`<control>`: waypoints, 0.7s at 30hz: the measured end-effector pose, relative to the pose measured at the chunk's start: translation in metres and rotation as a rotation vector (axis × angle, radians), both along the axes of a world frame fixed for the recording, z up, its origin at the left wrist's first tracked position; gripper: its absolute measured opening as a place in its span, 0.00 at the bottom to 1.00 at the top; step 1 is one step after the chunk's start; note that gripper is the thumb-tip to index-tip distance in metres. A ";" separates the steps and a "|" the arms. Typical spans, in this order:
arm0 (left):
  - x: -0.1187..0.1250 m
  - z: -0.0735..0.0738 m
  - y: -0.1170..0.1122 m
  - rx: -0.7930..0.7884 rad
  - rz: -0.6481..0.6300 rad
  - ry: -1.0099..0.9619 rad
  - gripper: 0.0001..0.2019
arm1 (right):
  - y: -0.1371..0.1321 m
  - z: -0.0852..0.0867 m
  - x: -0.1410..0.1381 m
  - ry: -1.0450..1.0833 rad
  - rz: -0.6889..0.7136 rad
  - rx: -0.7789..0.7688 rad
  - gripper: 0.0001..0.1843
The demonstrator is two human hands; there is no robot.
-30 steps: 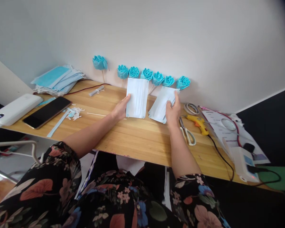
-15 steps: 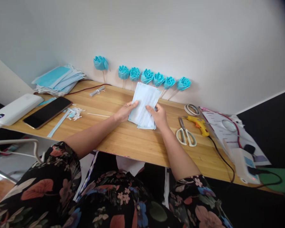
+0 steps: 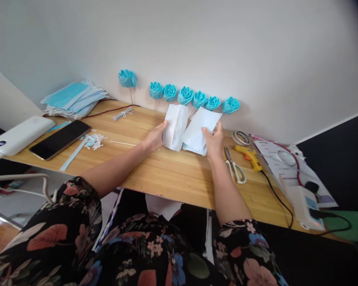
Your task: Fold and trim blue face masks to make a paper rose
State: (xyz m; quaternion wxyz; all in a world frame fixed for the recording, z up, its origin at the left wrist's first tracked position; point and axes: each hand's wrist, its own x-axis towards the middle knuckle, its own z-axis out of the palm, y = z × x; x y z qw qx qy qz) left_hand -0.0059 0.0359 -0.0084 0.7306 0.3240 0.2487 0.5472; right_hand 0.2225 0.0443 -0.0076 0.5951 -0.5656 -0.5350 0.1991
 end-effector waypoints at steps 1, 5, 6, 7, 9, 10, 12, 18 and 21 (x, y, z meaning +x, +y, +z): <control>-0.001 -0.001 0.001 -0.011 0.016 0.003 0.19 | 0.003 0.001 0.006 0.027 -0.027 0.006 0.43; -0.003 -0.003 0.006 -0.041 0.043 -0.001 0.19 | 0.006 0.009 0.017 0.195 -0.016 -0.004 0.57; -0.003 -0.003 0.006 -0.050 0.045 -0.004 0.19 | 0.005 0.011 0.017 0.234 0.037 0.003 0.54; -0.004 -0.003 0.006 -0.061 0.046 -0.006 0.19 | 0.003 0.014 0.016 0.267 0.108 0.013 0.49; -0.004 -0.002 0.006 -0.086 0.041 -0.004 0.18 | -0.003 0.019 0.011 0.314 0.253 0.035 0.36; -0.004 -0.001 0.005 -0.093 0.035 0.000 0.18 | -0.007 0.021 0.008 0.338 0.307 0.039 0.31; -0.003 0.000 0.002 -0.086 0.010 0.014 0.16 | -0.013 0.023 0.000 0.390 0.373 0.005 0.26; 0.003 0.000 -0.008 0.010 -0.156 0.071 0.16 | -0.021 0.014 -0.035 0.487 0.479 -0.194 0.23; 0.005 0.000 -0.011 0.044 -0.171 0.082 0.14 | -0.019 0.008 -0.044 0.563 0.429 -0.167 0.24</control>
